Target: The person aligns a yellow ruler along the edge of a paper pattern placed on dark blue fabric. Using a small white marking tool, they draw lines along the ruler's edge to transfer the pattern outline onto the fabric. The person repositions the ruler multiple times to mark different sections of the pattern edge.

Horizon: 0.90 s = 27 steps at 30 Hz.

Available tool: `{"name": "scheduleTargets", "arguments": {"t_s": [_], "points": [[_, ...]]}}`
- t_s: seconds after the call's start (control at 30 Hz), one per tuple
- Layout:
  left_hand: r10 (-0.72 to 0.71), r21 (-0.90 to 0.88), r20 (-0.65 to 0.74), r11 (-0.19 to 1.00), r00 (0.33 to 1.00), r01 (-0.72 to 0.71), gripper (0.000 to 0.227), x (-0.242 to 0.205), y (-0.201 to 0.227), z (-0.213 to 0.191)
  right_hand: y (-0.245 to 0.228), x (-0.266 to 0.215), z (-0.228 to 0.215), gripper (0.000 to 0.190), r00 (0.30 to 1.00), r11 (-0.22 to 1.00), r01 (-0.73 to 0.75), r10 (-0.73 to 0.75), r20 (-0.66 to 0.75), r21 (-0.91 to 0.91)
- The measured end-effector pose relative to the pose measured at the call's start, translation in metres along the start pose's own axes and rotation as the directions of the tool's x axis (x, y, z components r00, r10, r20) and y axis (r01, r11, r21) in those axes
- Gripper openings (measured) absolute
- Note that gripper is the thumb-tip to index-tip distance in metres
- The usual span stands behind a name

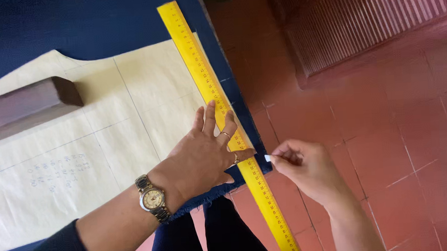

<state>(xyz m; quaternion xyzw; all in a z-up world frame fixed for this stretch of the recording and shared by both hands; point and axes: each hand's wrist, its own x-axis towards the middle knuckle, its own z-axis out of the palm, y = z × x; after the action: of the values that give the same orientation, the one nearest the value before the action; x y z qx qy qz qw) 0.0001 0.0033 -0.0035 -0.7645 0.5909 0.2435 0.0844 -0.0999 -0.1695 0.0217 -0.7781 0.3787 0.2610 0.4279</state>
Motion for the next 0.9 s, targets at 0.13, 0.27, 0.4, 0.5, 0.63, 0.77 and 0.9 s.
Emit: {"name": "scheduleTargets", "arguments": {"t_s": [0.13,0.27,0.4,0.5,0.63,0.77,0.9], "points": [[0.004,0.065,-0.176,0.998,0.984,0.008,0.068,0.001,-0.002,0.025,0.042,-0.001,0.013,0.011,0.994,0.99,0.069,-0.057,-0.098,0.126],[-0.032,0.009,-0.311,0.999,0.95,0.037,0.06,0.001,-0.006,0.028,0.067,-0.001,0.028,0.007,0.949,0.9,0.296,-0.24,-0.204,0.32],[-0.036,0.044,-0.393,0.997,0.919,0.058,0.067,0.002,-0.007,0.035,0.07,-0.006,0.042,0.008,0.952,0.863,0.271,-0.176,-0.249,0.427],[-0.06,0.028,-0.458,0.996,0.887,0.082,0.054,0.011,-0.009,0.048,0.085,0.011,0.052,0.003,0.9,0.782,0.421,-0.297,-0.318,0.46],[-0.073,0.054,-0.612,0.99,0.788,0.133,0.039,0.015,-0.013,0.062,0.093,0.035,0.059,0.004,0.831,0.685,0.557,-0.456,-0.319,0.47],[-0.068,-0.002,-0.534,0.997,0.843,0.079,0.049,0.01,-0.014,0.054,0.054,0.025,0.056,0.008,0.885,0.726,0.459,-0.323,-0.336,0.511],[-0.076,-0.05,-0.532,0.997,0.844,0.058,0.048,0.005,-0.014,0.049,-0.012,0.014,0.046,0.01,0.89,0.763,0.448,-0.328,-0.317,0.465]]}}
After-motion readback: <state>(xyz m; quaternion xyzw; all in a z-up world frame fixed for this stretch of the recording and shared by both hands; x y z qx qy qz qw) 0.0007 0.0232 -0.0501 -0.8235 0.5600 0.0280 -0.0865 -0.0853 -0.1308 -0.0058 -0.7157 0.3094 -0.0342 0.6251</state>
